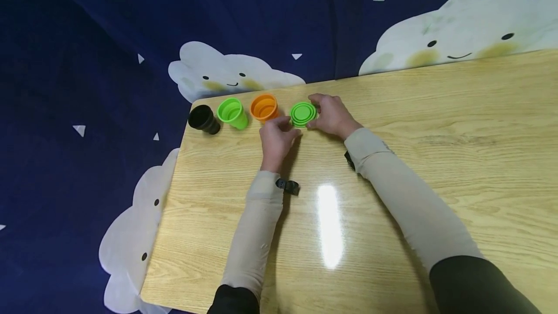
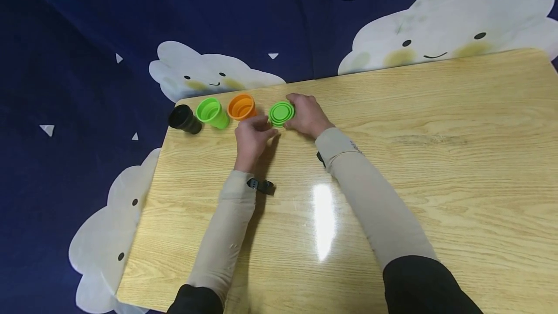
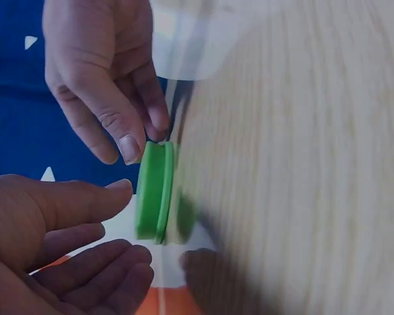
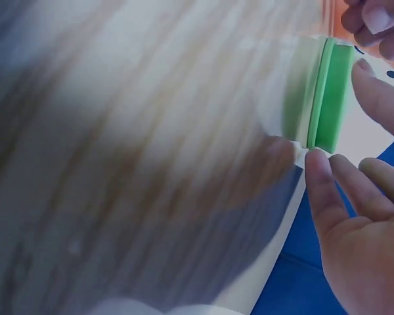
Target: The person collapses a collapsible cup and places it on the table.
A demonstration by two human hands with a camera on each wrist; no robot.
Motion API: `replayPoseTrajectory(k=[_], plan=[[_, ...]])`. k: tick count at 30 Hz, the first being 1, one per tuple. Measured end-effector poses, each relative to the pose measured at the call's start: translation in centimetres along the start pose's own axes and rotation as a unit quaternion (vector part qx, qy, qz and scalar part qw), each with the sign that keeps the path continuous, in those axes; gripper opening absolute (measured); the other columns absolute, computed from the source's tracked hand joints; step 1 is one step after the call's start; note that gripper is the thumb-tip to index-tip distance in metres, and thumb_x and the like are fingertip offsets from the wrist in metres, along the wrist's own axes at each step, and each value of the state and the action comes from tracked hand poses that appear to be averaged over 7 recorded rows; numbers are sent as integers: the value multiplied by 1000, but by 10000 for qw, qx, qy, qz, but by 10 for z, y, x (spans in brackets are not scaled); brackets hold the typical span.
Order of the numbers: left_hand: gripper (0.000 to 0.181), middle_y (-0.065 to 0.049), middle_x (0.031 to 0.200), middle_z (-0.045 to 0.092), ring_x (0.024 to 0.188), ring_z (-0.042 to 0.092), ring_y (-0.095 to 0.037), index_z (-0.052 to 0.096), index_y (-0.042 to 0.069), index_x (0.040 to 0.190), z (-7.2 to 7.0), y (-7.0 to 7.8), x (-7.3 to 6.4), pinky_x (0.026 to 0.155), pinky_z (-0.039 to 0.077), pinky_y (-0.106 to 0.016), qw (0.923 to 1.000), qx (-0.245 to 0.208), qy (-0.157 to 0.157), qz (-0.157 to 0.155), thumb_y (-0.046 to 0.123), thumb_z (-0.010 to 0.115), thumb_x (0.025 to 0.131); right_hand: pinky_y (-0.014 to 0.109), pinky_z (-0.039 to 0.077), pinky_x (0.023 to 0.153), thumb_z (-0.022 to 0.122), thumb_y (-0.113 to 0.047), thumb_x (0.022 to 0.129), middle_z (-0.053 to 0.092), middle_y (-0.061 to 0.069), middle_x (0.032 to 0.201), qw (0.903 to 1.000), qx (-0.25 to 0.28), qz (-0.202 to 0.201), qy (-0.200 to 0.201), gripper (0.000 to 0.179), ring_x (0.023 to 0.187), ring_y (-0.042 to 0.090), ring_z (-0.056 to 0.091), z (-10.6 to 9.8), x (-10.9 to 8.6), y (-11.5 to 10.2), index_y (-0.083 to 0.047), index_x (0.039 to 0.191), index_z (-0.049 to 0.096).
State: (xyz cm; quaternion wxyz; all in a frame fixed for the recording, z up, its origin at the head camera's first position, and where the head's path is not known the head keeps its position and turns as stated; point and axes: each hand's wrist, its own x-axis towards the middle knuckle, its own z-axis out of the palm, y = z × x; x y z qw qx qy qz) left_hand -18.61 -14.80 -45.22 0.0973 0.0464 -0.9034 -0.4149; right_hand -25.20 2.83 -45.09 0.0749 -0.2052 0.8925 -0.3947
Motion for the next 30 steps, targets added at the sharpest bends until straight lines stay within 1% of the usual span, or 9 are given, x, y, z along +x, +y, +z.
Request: replayPoseTrajectory(k=[2,4,8,11,14,19,24,27,30], plan=[[40,-17,102,74,91,72,-21,74,-5,113,-4,-2,-2,81,58,-28,9988,-456,-38,-156,5,88,77,45,37,111,89,-15,77,53,19,144,9999,86,-20,88,80,115,34,59,-1,1,-2,5,144,50],[39,-20,102,73,89,73,-23,73,-7,112,-9,-4,-3,78,59,-28,9957,-878,-58,-302,3,87,77,43,41,108,89,-15,77,55,19,142,9997,157,-49,179,78,118,35,58,-1,1,-4,6,142,51],[37,-24,101,72,88,73,-25,72,-11,109,-19,-11,-6,76,60,-29,9889,-1416,1,-459,0,87,77,42,44,106,89,-18,77,58,19,138,9993,209,-106,302,75,121,35,58,-1,3,-8,5,140,54],[35,-24,100,72,88,72,-25,72,-11,109,-28,-16,-9,76,60,-29,9862,-1560,90,-551,0,86,78,43,45,104,88,-20,79,59,19,137,9993,217,-104,300,73,120,34,58,0,4,-10,4,140,55],[35,-21,98,73,88,72,-24,73,-10,108,-36,-21,-11,75,60,-30,9827,-1692,254,-715,1,86,78,43,45,103,88,-21,79,60,19,136,9992,277,-100,258,73,118,33,57,2,6,-12,4,140,55],[38,-21,101,73,90,72,-25,72,-9,110,-46,-26,-12,75,60,-31,9798,-1645,708,-893,2,87,77,42,44,106,86,-23,81,59,17,137,9990,399,-68,163,72,121,31,56,4,12,-17,3,140,55],[42,-23,106,71,91,70,-25,71,-9,113,-50,-33,-10,79,59,-30,9771,-1507,1049,-1071,2,88,76,41,43,107,86,-23,82,60,17,137,9988,488,12,65,71,124,31,55,5,16,-27,2,141,54],[45,-22,107,71,93,70,-27,70,-8,115,-50,-35,-8,80,59,-30,9756,-1481,1166,-1125,3,88,76,41,43,107,86,-23,82,60,17,137,9987,507,-20,51,71,124,31,55,6,18,-32,1,141,54],[50,-23,113,69,100,68,-29,68,-8,120,-49,-33,-6,85,58,-30,9756,-1497,1193,-1073,4,88,76,42,43,107,85,-22,82,59,17,138,9988,481,-47,9,72,125,32,55,7,22,-36,2,142,53]])
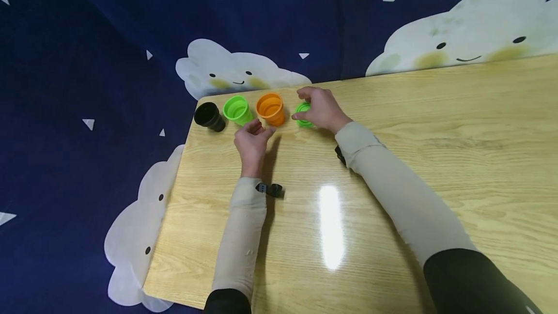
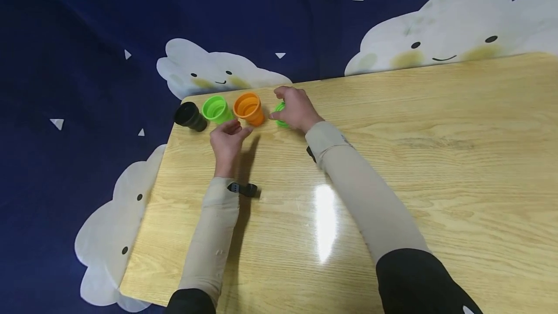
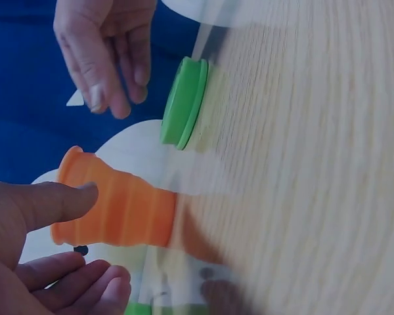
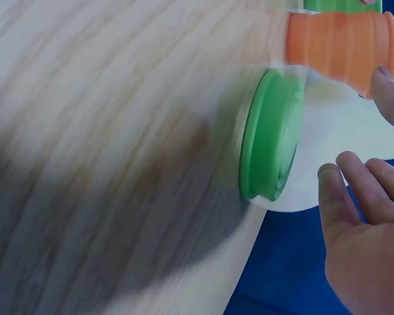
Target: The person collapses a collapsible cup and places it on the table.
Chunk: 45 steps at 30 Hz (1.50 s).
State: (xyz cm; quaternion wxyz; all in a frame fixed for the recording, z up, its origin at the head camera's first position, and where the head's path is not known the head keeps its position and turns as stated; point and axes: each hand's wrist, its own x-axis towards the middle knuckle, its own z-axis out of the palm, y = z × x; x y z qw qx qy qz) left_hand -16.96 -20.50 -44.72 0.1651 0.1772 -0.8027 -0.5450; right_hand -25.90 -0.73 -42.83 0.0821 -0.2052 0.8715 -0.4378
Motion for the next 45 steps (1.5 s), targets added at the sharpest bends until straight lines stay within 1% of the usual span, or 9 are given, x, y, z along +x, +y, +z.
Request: replayPoseTrajectory(k=[6,13,17,20,24,27,32,39,45], plan=[[65,-23,124,64,113,63,-31,59,-6,135,7,2,3,95,53,-31,9998,-186,-60,36,5,88,77,41,45,107,84,-19,84,59,17,137,10000,47,12,-67,70,125,31,57,6,8,-4,2,142,53],[72,-22,126,63,115,63,-29,52,-6,141,13,1,7,96,53,-31,9991,-408,43,73,-1,86,78,39,46,105,85,-17,83,60,18,135,9996,246,-2,-102,72,123,31,58,19,16,-15,4,143,51],[64,-22,126,64,116,63,-27,54,-6,138,19,3,9,95,54,-28,9981,-587,-6,175,-6,81,81,38,46,105,84,-14,84,61,18,134,9996,275,79,-59,70,123,30,58,27,19,-18,3,143,51],[53,-21,123,66,113,65,-25,59,-6,134,21,4,10,92,54,-26,9984,-475,-4,293,-4,79,84,37,48,103,82,-12,86,62,18,133,9997,251,75,-30,64,119,30,60,31,21,-20,3,142,53],[49,-19,121,67,111,65,-24,62,-5,131,19,4,11,92,54,-26,9990,-331,49,301,-1,79,86,36,49,100,80,-12,88,65,14,129,9999,163,11,-51,55,113,27,61,33,23,-23,1,137,58],[49,-19,121,67,111,65,-24,62,-5,131,18,5,13,91,55,-26,9990,-351,29,272,0,79,86,35,49,98,80,-12,87,66,10,125,9999,104,-8,-56,51,110,25,61,35,24,-24,-2,134,61],[48,-18,120,68,109,65,-22,63,-4,130,16,7,14,90,55,-26,9991,-317,-43,277,2,80,86,35,49,97,81,-11,87,66,9,123,9998,167,54,-68,51,109,24,60,35,24,-26,-4,134,62],[45,-19,115,70,104,67,-24,66,-4,126,10,10,13,89,56,-28,9976,-154,6,678,5,81,86,33,50,96,81,-12,87,67,8,118,9995,298,-91,-32,49,109,24,61,32,23,-29,-5,132,63],[48,-16,113,70,102,66,-21,64,-3,129,7,18,9,88,56,-27,9974,-186,48,690,7,81,86,33,52,95,79,-10,88,68,9,120,9980,577,-269,-27,48,109,25,64,24,18,-35,-4,133,62]])
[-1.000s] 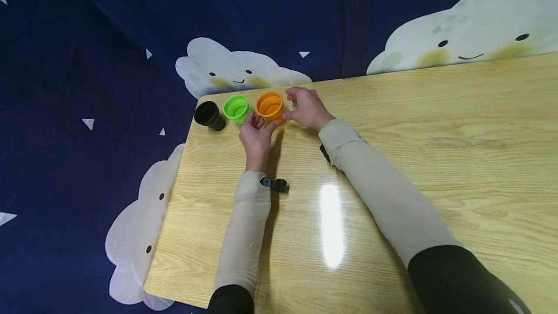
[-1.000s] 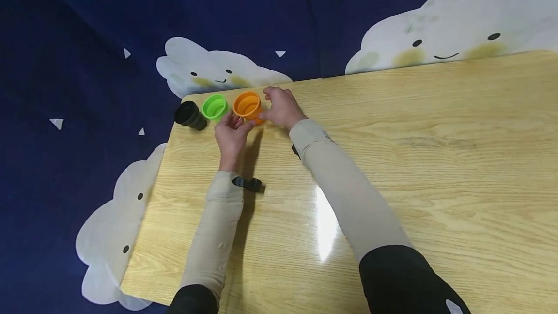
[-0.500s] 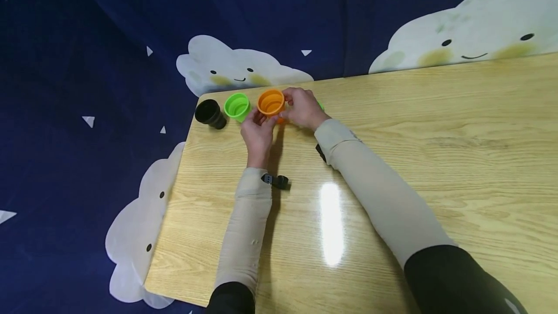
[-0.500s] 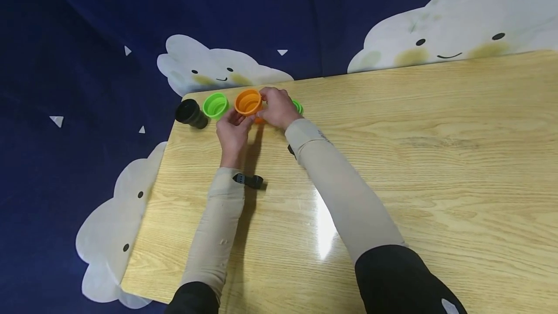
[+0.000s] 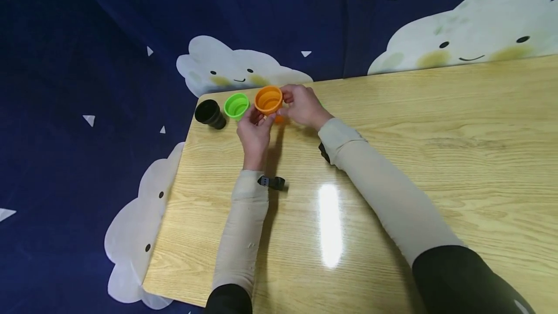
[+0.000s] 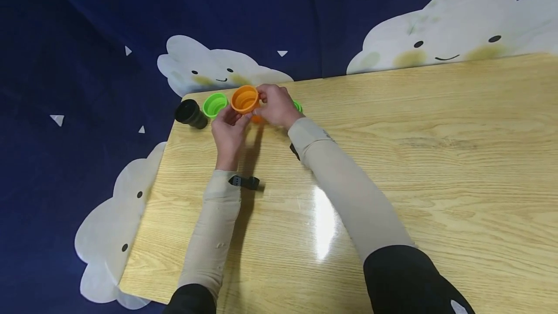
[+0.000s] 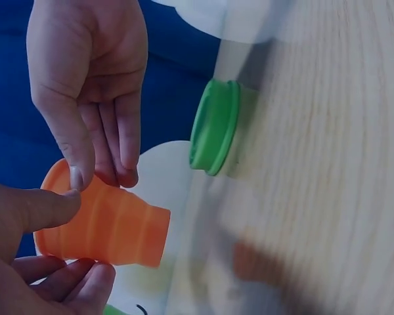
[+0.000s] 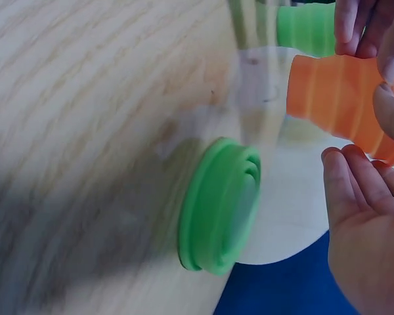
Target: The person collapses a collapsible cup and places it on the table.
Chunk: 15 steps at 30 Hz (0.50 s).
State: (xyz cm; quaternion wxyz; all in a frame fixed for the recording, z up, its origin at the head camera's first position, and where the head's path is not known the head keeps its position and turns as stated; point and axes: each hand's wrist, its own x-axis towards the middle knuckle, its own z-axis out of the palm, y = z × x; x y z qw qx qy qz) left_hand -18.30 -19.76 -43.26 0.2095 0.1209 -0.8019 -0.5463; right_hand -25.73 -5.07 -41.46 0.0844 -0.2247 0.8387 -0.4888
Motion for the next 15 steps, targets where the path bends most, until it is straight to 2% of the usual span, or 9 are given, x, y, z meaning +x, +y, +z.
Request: replayPoseTrajectory(k=[6,15], plan=[[47,-18,115,69,102,67,-24,63,-5,129,-2,9,-3,91,57,-37,9995,-185,-139,226,1,79,86,34,53,97,79,-9,88,67,9,122,9992,379,-112,10,48,111,26,64,-12,-9,-3,-4,133,63],[46,-17,108,71,97,69,-25,64,-7,124,-6,25,-11,84,58,-29,9969,-336,-360,609,1,82,83,30,56,91,81,-12,87,67,8,119,9963,776,-373,-29,54,105,23,65,-34,-30,-4,-4,136,60]])
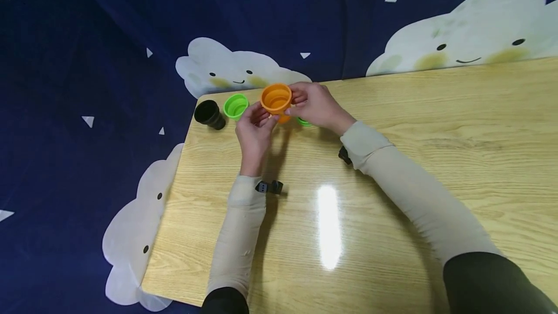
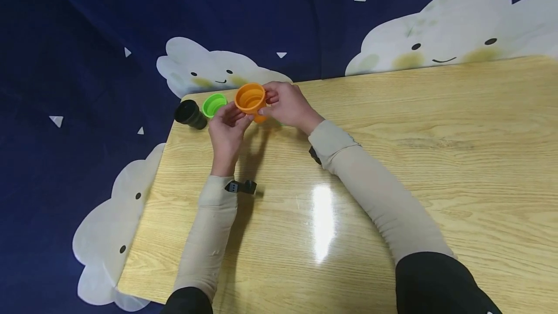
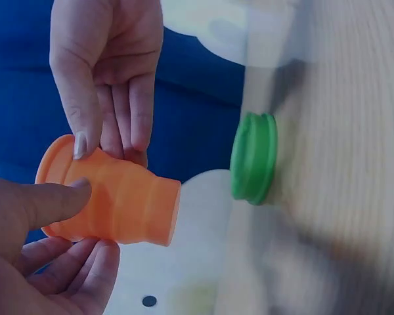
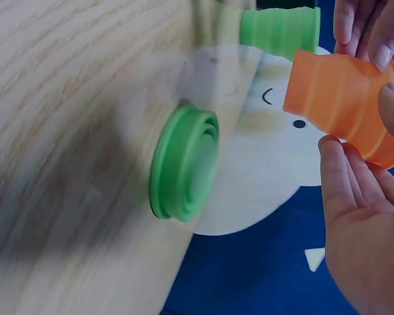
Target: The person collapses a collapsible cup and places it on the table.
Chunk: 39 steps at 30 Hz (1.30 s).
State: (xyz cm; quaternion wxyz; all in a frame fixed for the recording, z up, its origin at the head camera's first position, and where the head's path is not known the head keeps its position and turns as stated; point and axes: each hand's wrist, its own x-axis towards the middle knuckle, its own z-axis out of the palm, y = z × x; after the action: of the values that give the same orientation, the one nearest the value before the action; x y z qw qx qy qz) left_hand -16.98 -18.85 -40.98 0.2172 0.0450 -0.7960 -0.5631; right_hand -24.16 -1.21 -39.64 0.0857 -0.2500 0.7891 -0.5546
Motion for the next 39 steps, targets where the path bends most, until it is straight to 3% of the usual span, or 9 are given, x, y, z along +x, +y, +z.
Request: replayPoseTrajectory(k=[5,16,26,32,39], plan=[[45,-18,107,71,95,70,-28,65,-6,123,1,9,-5,85,59,-34,9988,-297,-219,311,1,82,82,30,56,90,81,-12,87,66,8,119,9996,275,-20,-5,55,104,22,65,-13,-16,-7,-4,137,59],[37,-19,102,72,91,71,-28,68,-6,116,6,32,-18,83,60,-37,9941,-610,-746,506,-1,81,82,26,56,88,82,-15,86,66,8,115,9991,407,-75,-26,55,99,19,64,-44,-48,-11,-5,137,61],[30,-16,99,72,88,71,-23,69,-6,110,18,47,-29,79,61,-36,9805,-751,-1268,1297,-3,80,82,22,56,85,81,-13,87,67,10,120,9990,401,-153,135,53,98,22,64,-72,-86,-17,-6,136,62],[27,-15,99,72,85,71,-24,70,-4,106,30,56,-36,77,61,-35,9742,-648,-1495,1562,1,81,82,20,55,86,80,-11,87,66,11,123,9993,290,-98,216,52,98,22,64,-86,-108,-17,-4,136,62],[28,-18,99,72,84,70,-30,70,-5,103,44,64,-44,77,61,-43,9672,-695,-1676,1778,1,83,79,20,55,87,78,-8,89,65,11,125,9994,223,6,261,52,99,20,65,-101,-133,-18,-4,138,60]])
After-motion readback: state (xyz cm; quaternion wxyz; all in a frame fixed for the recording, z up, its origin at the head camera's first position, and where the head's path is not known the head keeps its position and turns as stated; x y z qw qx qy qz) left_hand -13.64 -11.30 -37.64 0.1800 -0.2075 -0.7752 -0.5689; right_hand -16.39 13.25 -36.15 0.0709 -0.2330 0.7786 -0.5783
